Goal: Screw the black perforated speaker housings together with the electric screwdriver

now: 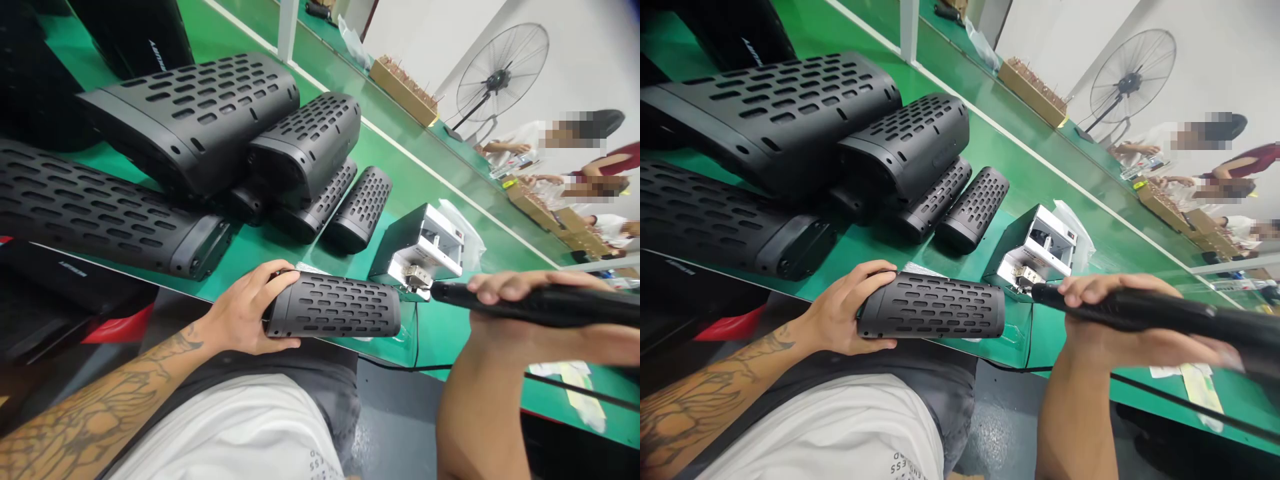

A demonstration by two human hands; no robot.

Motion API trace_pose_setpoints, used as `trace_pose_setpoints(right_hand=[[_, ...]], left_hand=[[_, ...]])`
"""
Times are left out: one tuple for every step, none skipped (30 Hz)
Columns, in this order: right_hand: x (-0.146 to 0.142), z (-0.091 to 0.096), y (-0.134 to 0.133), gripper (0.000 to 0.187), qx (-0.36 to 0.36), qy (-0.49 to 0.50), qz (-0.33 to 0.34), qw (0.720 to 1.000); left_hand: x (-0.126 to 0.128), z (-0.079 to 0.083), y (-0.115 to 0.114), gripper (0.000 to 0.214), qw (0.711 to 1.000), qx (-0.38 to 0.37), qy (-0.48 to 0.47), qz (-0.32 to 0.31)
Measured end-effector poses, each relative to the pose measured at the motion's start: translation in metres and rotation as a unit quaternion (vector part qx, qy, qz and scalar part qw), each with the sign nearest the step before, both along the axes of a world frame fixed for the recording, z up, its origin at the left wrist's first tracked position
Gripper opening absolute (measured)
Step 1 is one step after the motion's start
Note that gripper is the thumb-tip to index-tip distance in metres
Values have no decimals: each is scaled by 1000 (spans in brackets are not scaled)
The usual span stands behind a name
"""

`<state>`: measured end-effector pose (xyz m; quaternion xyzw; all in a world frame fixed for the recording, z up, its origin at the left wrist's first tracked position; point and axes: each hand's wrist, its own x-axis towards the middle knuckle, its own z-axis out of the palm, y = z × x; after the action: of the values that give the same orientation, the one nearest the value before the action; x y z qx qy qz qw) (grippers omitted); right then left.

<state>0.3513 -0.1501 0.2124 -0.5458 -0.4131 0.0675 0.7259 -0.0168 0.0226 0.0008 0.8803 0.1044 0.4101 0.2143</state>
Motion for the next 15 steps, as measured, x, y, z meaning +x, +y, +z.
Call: trace_pose_setpoints(right_hand=[[9, -9, 11, 95, 75, -38, -51, 995], [16, -19, 22, 100, 88, -38, -55, 994], [20, -27, 30, 103, 84, -40, -60, 994], [22, -34, 35, 104, 69, -30, -61, 995], [23, -40, 38, 104, 48, -17, -57, 997], [22, -44, 38, 103, 34, -7, -56, 998], [21, -46, 37, 102, 27, -1, -55, 998], [19, -47, 35, 101, 25, 3, -53, 998], [17, -47, 34, 100, 28, 6, -54, 998], [16, -45, 32, 99, 30, 6, -56, 998], [13, -42, 30, 98, 31, 3, -58, 998], [10, -38, 28, 98, 36, -2, -58, 998], [4, -32, 24, 99, 47, -14, -52, 997], [-3, -25, 19, 99, 61, -35, -39, 997], [-14, -17, 11, 96, 69, -59, -24, 996]], left_hand=[[0, -1, 0, 116, 1000, -4, 0, 2], [0, -1, -1, 117, 1000, -9, 0, 6], [1, -2, -1, 117, 1000, -14, 0, 9], [1, -2, -2, 117, 1000, -18, 0, 12], [1, -2, -2, 118, 1000, -20, 0, 15], [1, -2, -3, 118, 1000, -21, 2, 17], [1, -2, -3, 119, 1000, -21, 3, 17], [1, -2, -3, 119, 1000, -20, 4, 17], [1, -1, -2, 119, 1000, -19, 5, 15], [1, -1, -2, 119, 1000, -16, 3, 13], [1, 0, -1, 119, 1000, -12, 2, 9], [1, 1, 0, 119, 1000, -9, 1, 3], [0, 1, 1, 118, 1000, -5, 2, -4], [0, 2, 1, 118, 1000, -3, 3, -12], [-1, 2, 2, 117, 1000, -4, 4, -19]])
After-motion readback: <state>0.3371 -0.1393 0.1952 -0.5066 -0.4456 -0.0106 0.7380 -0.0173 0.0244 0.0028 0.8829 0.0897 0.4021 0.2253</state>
